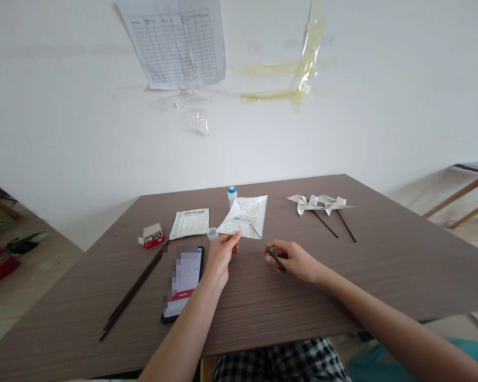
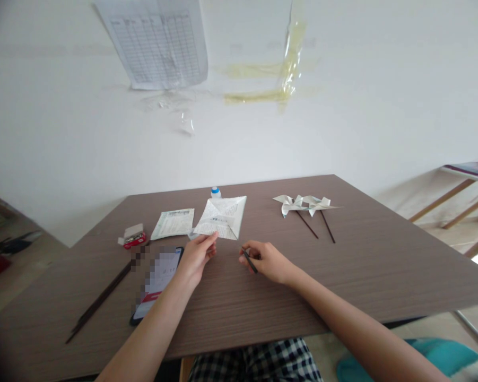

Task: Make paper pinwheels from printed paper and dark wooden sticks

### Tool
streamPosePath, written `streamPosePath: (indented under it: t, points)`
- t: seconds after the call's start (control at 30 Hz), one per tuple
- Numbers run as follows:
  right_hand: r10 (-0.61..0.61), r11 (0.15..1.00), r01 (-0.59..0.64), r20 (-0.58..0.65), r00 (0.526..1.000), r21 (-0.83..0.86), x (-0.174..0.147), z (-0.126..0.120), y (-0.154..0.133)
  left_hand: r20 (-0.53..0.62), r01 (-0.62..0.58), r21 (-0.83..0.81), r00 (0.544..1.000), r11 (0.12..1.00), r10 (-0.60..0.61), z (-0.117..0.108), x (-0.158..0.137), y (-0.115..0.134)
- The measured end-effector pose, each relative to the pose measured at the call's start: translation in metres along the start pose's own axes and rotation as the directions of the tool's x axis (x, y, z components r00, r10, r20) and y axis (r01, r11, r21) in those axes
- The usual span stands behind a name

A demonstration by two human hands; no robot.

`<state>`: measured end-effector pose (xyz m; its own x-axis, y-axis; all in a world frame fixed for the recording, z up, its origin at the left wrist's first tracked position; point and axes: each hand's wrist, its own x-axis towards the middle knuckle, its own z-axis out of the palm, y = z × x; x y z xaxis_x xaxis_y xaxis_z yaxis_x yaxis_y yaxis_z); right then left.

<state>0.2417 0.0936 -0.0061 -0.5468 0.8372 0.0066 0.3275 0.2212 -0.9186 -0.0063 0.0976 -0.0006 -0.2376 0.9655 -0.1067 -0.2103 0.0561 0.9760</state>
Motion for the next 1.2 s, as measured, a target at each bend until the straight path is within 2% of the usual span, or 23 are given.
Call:
streamPosePath:
  t: [0.33, 0.6, 1.2]
  points:
    - [0.004, 1.0, -0.004, -0.008, 1.0, 0.008, 0.0003, 0.0012, 0.0023, -0.015, 0.047, 0.021, 0.999, 0.999, -0.047, 0.001, -0.0012, 0.0021]
    - [-0.021, 0.999, 0.022, -0.046, 0.999, 0.03, 0.0004, 0.0004, 0.0017, 0.024, 0.076, 0.083, 0.997, 0.994, -0.078, 0.0043, -0.0047, 0.0037]
    - [-0.032, 0.999, 0.032, -0.063, 0.998, 0.004, 0.0015, 0.0001, 0.0041, 0.023, 0.085, 0.102, 0.996, 0.991, -0.088, 0.0044, -0.0039, 0.0024]
